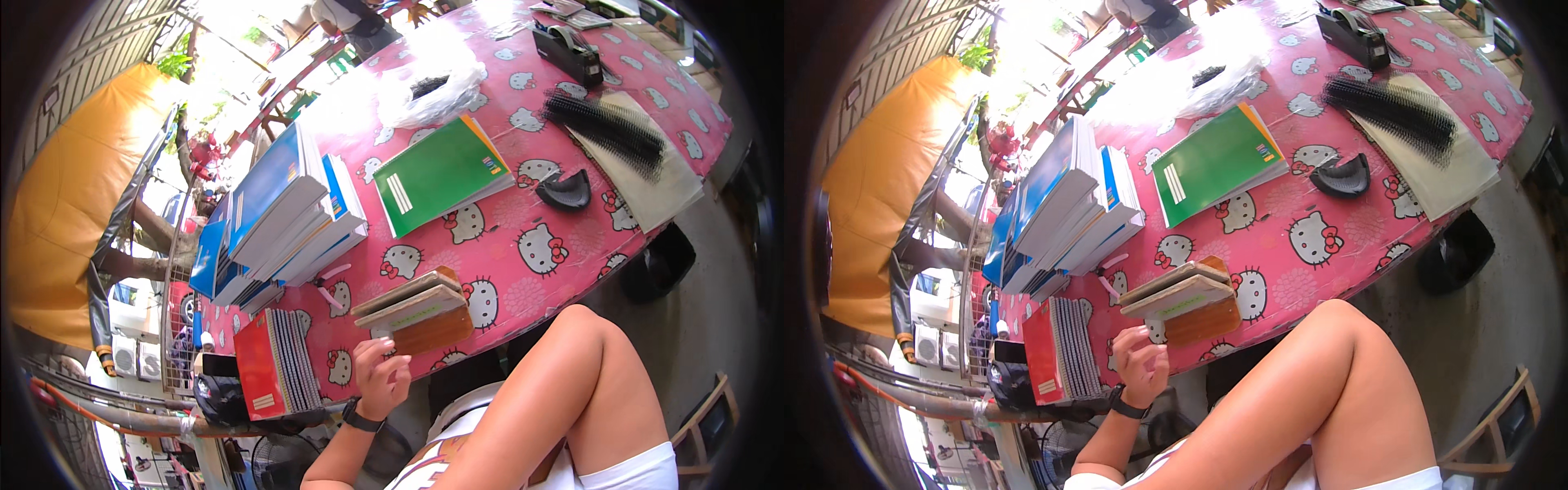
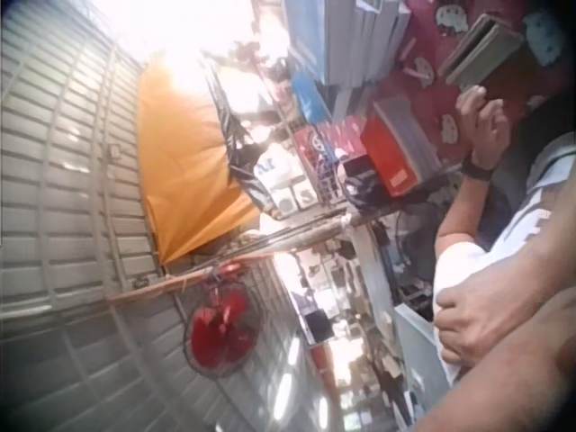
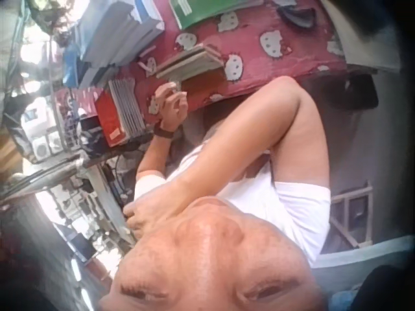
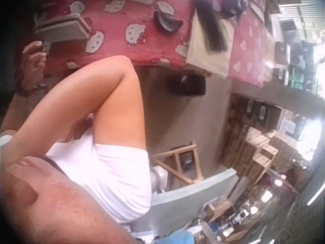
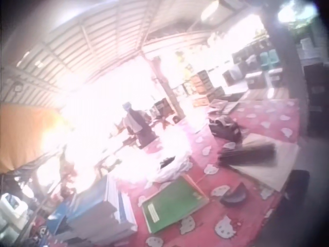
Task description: The person sorts various colorful notebooks by placing them one by one into an organized stack, while also applying small black plastic spiral binders to some of the books.
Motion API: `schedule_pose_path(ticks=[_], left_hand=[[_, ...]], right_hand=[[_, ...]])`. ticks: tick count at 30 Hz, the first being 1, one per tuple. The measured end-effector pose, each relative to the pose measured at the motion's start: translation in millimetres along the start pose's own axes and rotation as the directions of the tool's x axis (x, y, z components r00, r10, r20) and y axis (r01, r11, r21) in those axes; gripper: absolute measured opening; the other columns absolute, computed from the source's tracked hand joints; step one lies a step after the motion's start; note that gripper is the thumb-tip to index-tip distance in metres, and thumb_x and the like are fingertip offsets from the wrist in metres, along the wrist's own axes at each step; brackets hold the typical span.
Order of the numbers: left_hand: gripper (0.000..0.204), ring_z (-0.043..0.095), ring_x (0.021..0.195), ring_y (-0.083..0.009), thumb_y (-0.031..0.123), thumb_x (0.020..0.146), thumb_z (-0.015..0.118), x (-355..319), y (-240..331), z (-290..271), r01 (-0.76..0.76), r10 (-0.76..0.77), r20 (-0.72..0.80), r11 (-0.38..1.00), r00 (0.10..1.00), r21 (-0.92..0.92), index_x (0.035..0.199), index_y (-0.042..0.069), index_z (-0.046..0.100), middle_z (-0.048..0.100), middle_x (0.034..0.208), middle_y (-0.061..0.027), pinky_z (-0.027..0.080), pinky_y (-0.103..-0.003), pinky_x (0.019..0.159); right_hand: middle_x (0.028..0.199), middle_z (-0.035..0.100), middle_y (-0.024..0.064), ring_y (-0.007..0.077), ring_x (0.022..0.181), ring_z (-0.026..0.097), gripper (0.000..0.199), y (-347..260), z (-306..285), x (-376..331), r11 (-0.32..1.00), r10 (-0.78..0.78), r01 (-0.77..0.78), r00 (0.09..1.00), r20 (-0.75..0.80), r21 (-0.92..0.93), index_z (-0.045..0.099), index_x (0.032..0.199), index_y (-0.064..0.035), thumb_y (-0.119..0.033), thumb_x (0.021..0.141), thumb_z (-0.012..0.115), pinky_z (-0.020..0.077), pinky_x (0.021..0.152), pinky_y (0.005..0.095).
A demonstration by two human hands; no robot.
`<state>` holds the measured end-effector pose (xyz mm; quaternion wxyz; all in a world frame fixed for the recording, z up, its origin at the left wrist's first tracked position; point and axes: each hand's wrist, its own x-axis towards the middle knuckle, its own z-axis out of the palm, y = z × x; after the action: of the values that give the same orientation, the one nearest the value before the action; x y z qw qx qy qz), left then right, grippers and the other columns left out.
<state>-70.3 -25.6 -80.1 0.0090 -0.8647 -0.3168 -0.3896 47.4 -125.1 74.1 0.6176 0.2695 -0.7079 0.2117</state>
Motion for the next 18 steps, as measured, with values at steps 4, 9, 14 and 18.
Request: schedule_pose_path(ticks=[4, 9, 14, 18], left_hand=[[0.023, 0.052, 0.102, -0.0313, 0.005, 0.071, 0.063, 3, -8, -14, 0.11, -0.103, -0.12, 0.992, 0.987, 0.054, 0.093, 0.008, 0.059, 0.05, 0.11, -0.0132, 0.043, -0.042, 0.085], [0.055, 0.049, 0.108, -0.0275, 0.012, 0.073, 0.07, 14, -44, -6, 0.349, -0.327, -0.221, 0.935, 0.919, 0.067, 0.12, 0.005, 0.042, 0.049, 0.113, -0.012, 0.039, -0.041, 0.094], [0.069, 0.044, 0.117, -0.0198, 0.011, 0.072, 0.074, -23, -59, 42, 0.652, -0.706, 0.249, 0.381, 0.663, -0.656, 0.129, 0.006, 0.034, 0.045, 0.122, -0.0095, 0.033, -0.036, 0.101], [0.07, 0.045, 0.111, -0.0133, 0.007, 0.075, 0.07, 51, -86, -7, 0.376, -0.302, 0.255, 0.866, 0.919, -0.329, 0.135, 0.006, 0.034, 0.044, 0.13, -0.0063, 0.038, -0.03, 0.093]], right_hand=[[0.072, 0.055, 0.008, 0.0258, 0.074, 0.054, 0.026, -7, -44, -25, 0.966, 0.214, -0.192, 0.969, 0.122, -0.171, 0.056, 0.077, -0.0082, -0.034, 0.074, 0.057, 0.0389, 0.068, 0.0429], [0.099, 0.063, 0.007, 0.0284, 0.094, 0.057, 0.035, 0, -167, -115, 0.556, 0.818, -0.81, 0.573, -0.047, -0.185, 0.061, 0.099, -0.0073, -0.023, 0.071, 0.075, 0.0445, 0.082, 0.0381], [0.115, 0.059, 0.014, 0.0311, 0.1, 0.057, 0.051, 7, -182, -206, 0.076, 0.817, -0.836, 0.364, -0.446, -0.543, 0.053, 0.113, -0.0049, -0.012, 0.067, 0.077, 0.0443, 0.085, 0.0395], [0.107, 0.06, 0.0129, 0.0253, 0.099, 0.058, 0.053, -8, -193, -249, -0.062, 0.879, -0.962, 0.074, -0.47, -0.268, 0.053, 0.117, -0.0016, -0.008, 0.069, 0.074, 0.0438, 0.088, 0.0348]])
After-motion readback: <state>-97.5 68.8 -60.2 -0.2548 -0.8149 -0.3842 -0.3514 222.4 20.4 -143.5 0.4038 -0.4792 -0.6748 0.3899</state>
